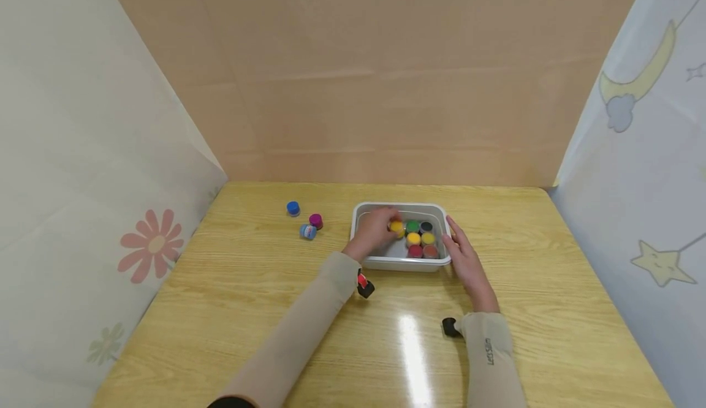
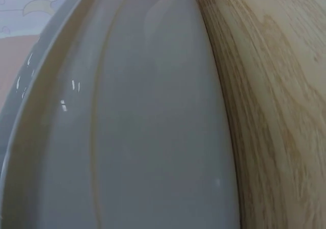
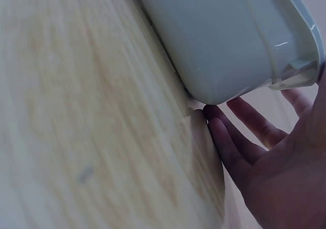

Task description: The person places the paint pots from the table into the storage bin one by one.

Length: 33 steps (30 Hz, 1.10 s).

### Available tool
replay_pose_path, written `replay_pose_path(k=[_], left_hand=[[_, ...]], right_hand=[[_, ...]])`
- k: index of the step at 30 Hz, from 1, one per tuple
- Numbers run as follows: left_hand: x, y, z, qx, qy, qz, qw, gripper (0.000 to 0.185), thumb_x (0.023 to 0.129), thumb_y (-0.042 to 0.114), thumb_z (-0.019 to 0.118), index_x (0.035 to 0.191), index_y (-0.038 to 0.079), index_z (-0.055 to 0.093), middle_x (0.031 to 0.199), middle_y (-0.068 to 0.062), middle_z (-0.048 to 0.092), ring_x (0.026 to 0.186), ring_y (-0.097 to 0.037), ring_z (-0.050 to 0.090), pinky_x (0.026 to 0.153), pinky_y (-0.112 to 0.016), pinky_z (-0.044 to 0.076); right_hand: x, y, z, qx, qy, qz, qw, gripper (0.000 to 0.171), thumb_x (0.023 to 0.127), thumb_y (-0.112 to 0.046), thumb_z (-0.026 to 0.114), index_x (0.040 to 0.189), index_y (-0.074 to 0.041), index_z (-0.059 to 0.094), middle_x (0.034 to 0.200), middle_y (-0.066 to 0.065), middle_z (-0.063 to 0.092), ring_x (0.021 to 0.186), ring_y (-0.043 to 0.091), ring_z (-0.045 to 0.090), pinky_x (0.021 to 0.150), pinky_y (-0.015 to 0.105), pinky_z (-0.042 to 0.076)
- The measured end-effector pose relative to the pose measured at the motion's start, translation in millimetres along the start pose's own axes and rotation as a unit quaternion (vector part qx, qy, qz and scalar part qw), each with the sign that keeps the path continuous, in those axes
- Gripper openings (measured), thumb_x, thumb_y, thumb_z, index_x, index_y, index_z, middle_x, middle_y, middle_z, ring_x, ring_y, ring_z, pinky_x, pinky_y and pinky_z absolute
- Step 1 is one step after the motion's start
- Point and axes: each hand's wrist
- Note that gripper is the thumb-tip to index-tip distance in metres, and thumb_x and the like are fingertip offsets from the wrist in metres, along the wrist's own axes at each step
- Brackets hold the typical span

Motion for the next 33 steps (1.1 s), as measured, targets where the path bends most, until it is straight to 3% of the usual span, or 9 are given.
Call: replay_pose_path(k=[9, 17, 22, 26, 33], left_hand=[[1.1, -0.1, 1.0, 0.010, -0.018, 0.001, 0.9998, 0.032, 0.091, 0.006, 0.077, 0.121, 0.015, 0.070, 0.121, -0.001, 0.070, 0.112, -0.015, 0.065, 0.100, -0.027, 0.053], [3.0, -2.0, 3.6, 0.029, -0.040, 0.012, 0.9987, 0.038, 0.099, 0.014, 0.070, 0.136, 0.016, 0.066, 0.140, -0.002, 0.063, 0.127, -0.016, 0.060, 0.110, -0.028, 0.047], [2.3, -1.4, 3.3, 0.028, -0.042, 0.012, 0.9986, 0.039, 0.100, 0.014, 0.069, 0.138, 0.015, 0.064, 0.141, -0.003, 0.062, 0.127, -0.016, 0.060, 0.109, -0.028, 0.048], [-0.1, 0.9, -0.2, 0.014, -0.025, 0.010, 0.9995, 0.040, 0.097, 0.009, 0.070, 0.136, 0.015, 0.064, 0.136, -0.001, 0.064, 0.121, -0.014, 0.062, 0.102, -0.026, 0.052], [-8.1, 3.2, -17.3, -0.023, 0.035, 0.028, 0.9987, 0.037, 0.099, 0.009, 0.067, 0.136, 0.013, 0.065, 0.129, -0.005, 0.066, 0.104, -0.013, 0.065, 0.086, -0.022, 0.055]], right_hand=[[-0.7, -2.6, 0.3, 0.003, -0.002, 0.001, 1.000, 0.065, 0.111, -0.049, 0.036, 0.167, -0.035, 0.007, 0.172, 0.021, 0.016, 0.156, 0.046, 0.017, 0.122, 0.071, 0.016], [-1.5, -3.1, 1.0, -0.001, 0.000, 0.002, 1.000, 0.064, 0.111, -0.048, 0.036, 0.167, -0.034, 0.008, 0.175, 0.012, 0.007, 0.159, 0.044, 0.008, 0.122, 0.072, 0.011], [-2.4, -4.8, 0.8, 0.003, 0.000, 0.001, 1.000, 0.065, 0.111, -0.050, 0.038, 0.167, -0.035, 0.009, 0.175, 0.009, 0.004, 0.159, 0.043, 0.004, 0.123, 0.071, 0.008], [-3.2, -6.4, 0.7, 0.001, -0.001, 0.001, 1.000, 0.066, 0.110, -0.052, 0.037, 0.167, -0.035, 0.009, 0.175, 0.011, 0.004, 0.158, 0.045, 0.006, 0.122, 0.072, 0.009], [-2.2, -5.3, 0.0, 0.002, 0.000, 0.004, 1.000, 0.066, 0.110, -0.052, 0.037, 0.167, -0.035, 0.009, 0.175, 0.012, 0.007, 0.158, 0.045, 0.007, 0.122, 0.073, 0.010]])
Point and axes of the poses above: each hand's wrist, its own x-axis towards the middle knuckle, its own z-axis out of the palm, y = z × x
